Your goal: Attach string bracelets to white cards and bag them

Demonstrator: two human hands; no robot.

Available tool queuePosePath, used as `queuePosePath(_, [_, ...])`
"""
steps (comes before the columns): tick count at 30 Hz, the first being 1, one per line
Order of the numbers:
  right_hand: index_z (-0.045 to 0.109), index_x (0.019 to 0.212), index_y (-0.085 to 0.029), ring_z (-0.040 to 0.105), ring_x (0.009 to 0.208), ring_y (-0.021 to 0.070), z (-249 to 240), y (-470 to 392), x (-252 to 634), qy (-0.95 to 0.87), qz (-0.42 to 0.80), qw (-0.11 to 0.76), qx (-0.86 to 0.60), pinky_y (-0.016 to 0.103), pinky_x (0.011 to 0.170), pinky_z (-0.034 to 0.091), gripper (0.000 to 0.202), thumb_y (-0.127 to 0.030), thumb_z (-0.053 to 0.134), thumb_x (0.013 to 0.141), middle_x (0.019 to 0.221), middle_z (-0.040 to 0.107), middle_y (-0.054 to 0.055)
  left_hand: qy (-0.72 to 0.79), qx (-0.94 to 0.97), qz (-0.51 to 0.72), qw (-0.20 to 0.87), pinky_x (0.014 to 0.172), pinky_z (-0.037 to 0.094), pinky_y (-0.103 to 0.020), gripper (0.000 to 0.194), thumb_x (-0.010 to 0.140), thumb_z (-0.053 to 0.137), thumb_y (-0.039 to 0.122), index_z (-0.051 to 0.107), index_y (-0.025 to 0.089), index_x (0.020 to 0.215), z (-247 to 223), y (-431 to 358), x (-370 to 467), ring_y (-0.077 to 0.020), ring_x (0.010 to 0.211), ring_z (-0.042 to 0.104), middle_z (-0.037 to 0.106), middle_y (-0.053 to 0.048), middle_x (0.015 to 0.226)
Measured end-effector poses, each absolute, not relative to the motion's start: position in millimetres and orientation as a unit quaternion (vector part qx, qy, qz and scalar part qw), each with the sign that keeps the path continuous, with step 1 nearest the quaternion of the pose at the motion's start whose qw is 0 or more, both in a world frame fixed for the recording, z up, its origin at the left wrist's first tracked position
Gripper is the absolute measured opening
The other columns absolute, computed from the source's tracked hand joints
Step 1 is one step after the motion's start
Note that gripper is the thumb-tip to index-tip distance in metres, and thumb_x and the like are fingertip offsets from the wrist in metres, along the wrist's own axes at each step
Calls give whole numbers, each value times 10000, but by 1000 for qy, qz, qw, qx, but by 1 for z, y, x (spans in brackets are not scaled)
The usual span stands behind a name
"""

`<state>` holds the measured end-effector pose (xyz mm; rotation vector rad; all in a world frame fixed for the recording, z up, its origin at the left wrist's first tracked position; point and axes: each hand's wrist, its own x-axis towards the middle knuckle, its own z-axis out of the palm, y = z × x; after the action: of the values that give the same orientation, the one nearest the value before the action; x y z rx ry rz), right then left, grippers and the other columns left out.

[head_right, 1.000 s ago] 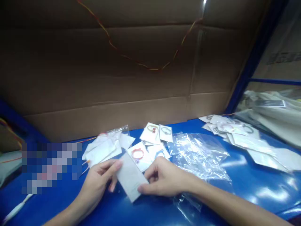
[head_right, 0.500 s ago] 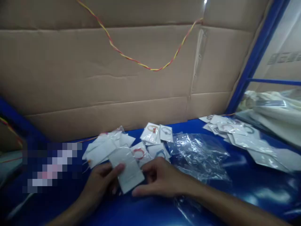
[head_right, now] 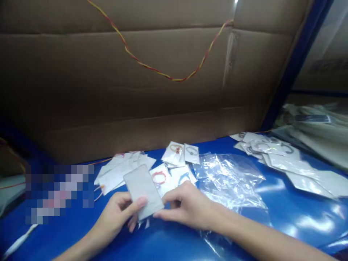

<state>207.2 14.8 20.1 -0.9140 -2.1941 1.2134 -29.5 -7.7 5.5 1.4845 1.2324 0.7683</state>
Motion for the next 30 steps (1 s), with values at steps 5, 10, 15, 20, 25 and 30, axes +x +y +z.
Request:
queuePosePath(5, [637, 617, -70, 266, 481, -40, 21, 13, 205, -769, 483, 243, -340, 101, 456, 173, 497, -538, 697, 773, 486, 366, -66, 518, 624, 319, 490, 423, 273, -176, 596, 821, 597, 661, 605, 105, 608, 3, -8, -30, -72, 367, 419, 501, -13, 414])
queuePosePath(10, [649, 613, -65, 219, 478, -35, 24, 10, 202, -698, 559, 258, -366, 121, 432, 119, 552, -593, 670, 770, 488, 302, -63, 513, 636, 312, 485, 447, 301, -179, 565, 826, 612, 633, 655, 91, 671, 5, -11, -28, -78, 391, 438, 518, -12, 440])
queuePosePath(15, [678, 649, -72, 313, 370, -12, 26, 10, 201, -653, 595, 249, -397, 131, 383, 161, 590, -656, 672, 736, 404, 422, -47, 519, 637, 312, 476, 450, 322, -177, 567, 828, 596, 641, 684, 87, 737, 9, -12, -25, -86, 395, 453, 505, -1, 439])
queuePosePath(20, [672, 636, -78, 328, 352, -12, 25, 8, 200, -647, 598, 257, -397, 120, 382, 180, 576, -644, 675, 741, 391, 443, -44, 514, 641, 314, 476, 448, 316, -176, 525, 850, 602, 597, 677, 91, 729, 8, -11, -24, -84, 405, 455, 531, -13, 466])
queuePosePath(25, [693, 642, -78, 322, 405, -20, 22, 10, 200, -650, 570, 276, -419, 129, 402, 167, 541, -614, 731, 707, 426, 438, -43, 525, 637, 295, 481, 450, 299, -178, 528, 848, 607, 591, 675, 94, 682, 8, -12, -23, -87, 414, 455, 528, -22, 459])
queuePosePath(30, [697, 648, -75, 283, 462, -36, 20, 12, 199, -661, 548, 295, -419, 114, 432, 161, 473, -539, 774, 693, 465, 420, -55, 503, 647, 293, 492, 459, 316, -175, 532, 846, 600, 597, 690, 99, 683, 9, -14, -24, -85, 420, 463, 529, -16, 470])
